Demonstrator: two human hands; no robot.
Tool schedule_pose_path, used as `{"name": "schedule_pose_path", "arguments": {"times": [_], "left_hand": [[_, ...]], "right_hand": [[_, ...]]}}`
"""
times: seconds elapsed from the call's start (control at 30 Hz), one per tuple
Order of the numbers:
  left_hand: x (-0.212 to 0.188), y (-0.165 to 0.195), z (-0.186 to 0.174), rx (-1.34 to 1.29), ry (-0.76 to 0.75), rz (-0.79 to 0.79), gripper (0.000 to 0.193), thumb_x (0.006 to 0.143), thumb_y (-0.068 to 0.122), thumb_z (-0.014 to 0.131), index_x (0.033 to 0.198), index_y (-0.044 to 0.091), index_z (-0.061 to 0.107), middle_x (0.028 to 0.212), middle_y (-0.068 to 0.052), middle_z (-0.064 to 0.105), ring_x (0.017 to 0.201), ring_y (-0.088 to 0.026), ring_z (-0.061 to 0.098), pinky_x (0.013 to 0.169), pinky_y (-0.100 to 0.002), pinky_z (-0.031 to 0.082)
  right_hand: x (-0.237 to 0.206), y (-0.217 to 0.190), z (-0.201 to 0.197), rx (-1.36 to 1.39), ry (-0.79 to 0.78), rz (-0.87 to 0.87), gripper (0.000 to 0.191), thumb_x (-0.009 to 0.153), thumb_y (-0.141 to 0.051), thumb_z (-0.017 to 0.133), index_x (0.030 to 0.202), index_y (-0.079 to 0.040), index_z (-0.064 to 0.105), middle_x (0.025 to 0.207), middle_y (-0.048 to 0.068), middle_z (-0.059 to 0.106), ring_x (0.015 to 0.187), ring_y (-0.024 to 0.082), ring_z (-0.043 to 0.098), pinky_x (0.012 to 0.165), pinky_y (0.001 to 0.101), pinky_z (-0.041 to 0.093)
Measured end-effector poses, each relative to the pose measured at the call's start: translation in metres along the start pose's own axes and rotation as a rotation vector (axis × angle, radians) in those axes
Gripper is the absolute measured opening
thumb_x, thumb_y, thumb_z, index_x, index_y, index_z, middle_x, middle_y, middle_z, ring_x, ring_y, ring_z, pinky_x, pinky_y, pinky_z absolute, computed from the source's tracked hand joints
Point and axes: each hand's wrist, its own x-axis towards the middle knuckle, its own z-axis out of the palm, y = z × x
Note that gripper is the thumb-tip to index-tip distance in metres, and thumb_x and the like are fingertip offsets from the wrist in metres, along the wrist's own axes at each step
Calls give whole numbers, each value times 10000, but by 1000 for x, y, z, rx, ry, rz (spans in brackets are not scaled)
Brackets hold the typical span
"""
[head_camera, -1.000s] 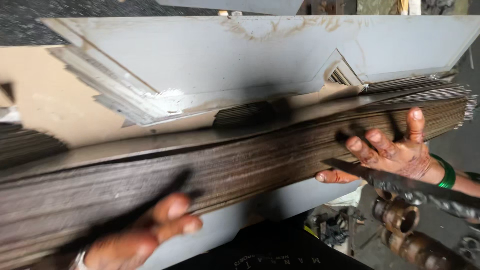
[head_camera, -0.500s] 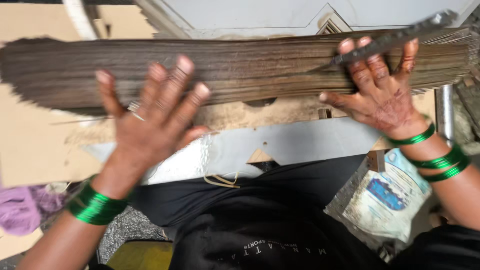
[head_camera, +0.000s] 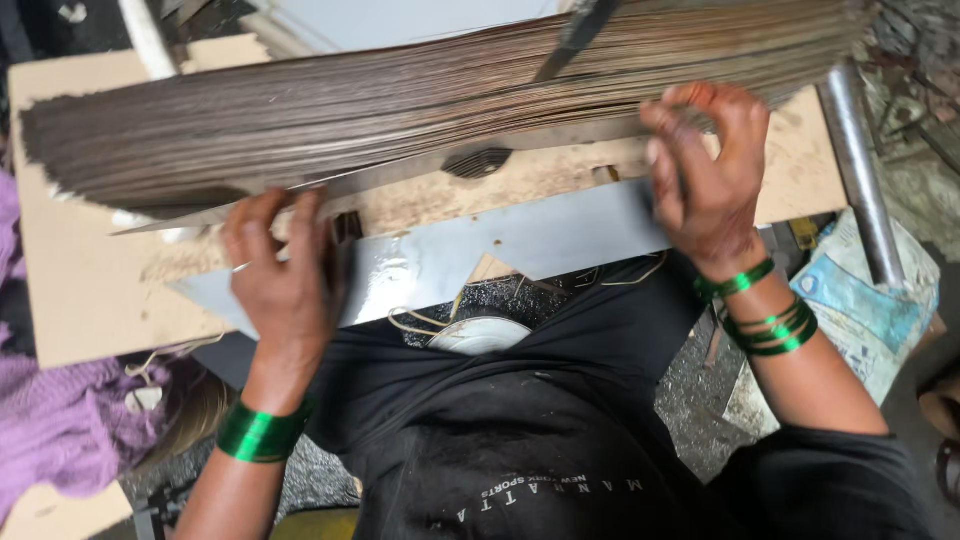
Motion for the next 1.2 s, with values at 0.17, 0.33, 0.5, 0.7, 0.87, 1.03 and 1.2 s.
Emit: {"name": "schedule_pose_path", "arguments": {"times": [0.17, 0.33, 0.5, 0.7, 0.87, 1.03, 1.2], "left_hand": [[-6, -1, -2, 93, 97, -45, 444, 906, -61, 775, 1318, 39, 645, 1324, -184, 479, 1232, -411, 515, 830, -445, 510], [-1, -1, -12, 5, -4, -67, 294, 1007, -48, 722, 1286, -36, 633, 1294, -220, 482, 1203, -359, 501, 905, -384, 432], [-2, -3, -15, 259, -102, 40, 173, 1011, -22, 691, 1151, -27, 590, 1227, -161, 499, 1207, -311, 506, 1077, -415, 390], [-1, -7, 8, 220, -29, -36, 151, 977, -22, 695, 1087, -4, 593, 1149, -148, 488, 1132, -316, 503, 986, -414, 382], [-4, -5, 6, 220, -14, -58, 139, 949, -22, 699, 1034, 14, 595, 1084, -137, 480, 1070, -320, 501, 911, -412, 375], [-9, -4, -2, 221, -8, -87, 133, 921, -22, 702, 981, 33, 596, 1019, -126, 471, 1007, -324, 499, 836, -411, 368], [-15, -5, -6, 224, 9, -128, 135, 894, -22, 706, 927, 52, 598, 953, -114, 463, 944, -328, 497, 761, -410, 361]], "right_hand": [[-1, 14, 12, 9, 127, 116, 215, 991, 45, 745, 1192, -19, 708, 1192, 129, 636, 1164, 323, 588, 995, 439, 505], [-21, 18, 20, -51, 190, 122, 397, 848, 106, 756, 1224, -13, 711, 1178, 128, 640, 1136, 323, 627, 1020, 463, 569], [-30, 26, 20, -120, 195, 97, 496, 795, 133, 753, 1265, -22, 721, 1200, 136, 666, 1139, 344, 656, 1001, 446, 569], [-33, 24, 23, -155, 166, 102, 496, 818, 145, 725, 1287, -15, 714, 1233, 130, 659, 1189, 335, 655, 1094, 459, 567], [-36, 24, 24, -154, 142, 117, 468, 830, 114, 726, 1280, -16, 713, 1314, 187, 659, 1203, 361, 659, 1102, 467, 558], [-31, 20, 26, -119, 153, 143, 288, 911, 80, 780, 1183, -9, 740, 1181, 136, 682, 1161, 332, 664, 1090, 475, 562], [-26, 19, 21, -123, 167, 158, 132, 999, 46, 856, 1072, -23, 772, 1099, 107, 707, 1108, 312, 677, 1050, 436, 589]]}}
